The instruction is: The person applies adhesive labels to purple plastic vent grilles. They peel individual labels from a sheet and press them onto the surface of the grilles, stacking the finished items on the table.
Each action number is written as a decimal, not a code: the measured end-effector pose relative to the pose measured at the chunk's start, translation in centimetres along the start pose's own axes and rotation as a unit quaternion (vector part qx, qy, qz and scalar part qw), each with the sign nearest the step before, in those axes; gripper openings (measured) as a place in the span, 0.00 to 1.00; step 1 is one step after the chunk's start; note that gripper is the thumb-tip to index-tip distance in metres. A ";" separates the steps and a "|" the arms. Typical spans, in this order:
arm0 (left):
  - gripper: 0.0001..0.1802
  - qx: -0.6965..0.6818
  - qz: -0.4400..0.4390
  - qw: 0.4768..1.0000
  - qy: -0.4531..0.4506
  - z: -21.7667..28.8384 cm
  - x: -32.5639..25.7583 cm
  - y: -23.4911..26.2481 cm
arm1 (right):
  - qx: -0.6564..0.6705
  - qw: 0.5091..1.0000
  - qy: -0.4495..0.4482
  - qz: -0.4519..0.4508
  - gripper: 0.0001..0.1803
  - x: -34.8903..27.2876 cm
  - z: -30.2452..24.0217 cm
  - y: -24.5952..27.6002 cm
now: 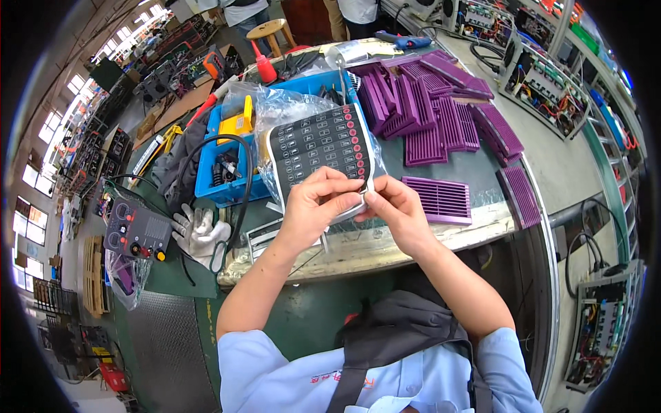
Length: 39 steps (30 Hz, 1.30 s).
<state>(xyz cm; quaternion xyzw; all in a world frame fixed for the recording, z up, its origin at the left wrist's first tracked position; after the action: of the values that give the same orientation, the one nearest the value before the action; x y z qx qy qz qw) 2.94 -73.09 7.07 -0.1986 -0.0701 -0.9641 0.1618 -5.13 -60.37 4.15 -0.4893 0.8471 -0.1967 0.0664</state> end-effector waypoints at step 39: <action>0.15 0.437 -0.136 0.791 -0.407 6.4 -5.4 -10.7 | 0.086 0.981 -0.137 0.104 0.17 -12.6 -1.1 1.8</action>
<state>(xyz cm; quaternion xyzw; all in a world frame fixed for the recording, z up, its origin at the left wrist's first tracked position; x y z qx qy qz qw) 6.29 -60.29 10.02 -0.4687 -0.5697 -0.6729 0.0547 -0.45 -48.48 3.44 -0.4136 0.8559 -0.1920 0.2437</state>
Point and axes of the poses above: each hand's wrist, its own x-axis towards the middle knuckle, its own y-axis out of the back of the hand, z = x × y, the point moved 6 cm from there along x, towards the middle knuckle, and after that the axes turned 8 degrees about -y, right-handed, at the moved point
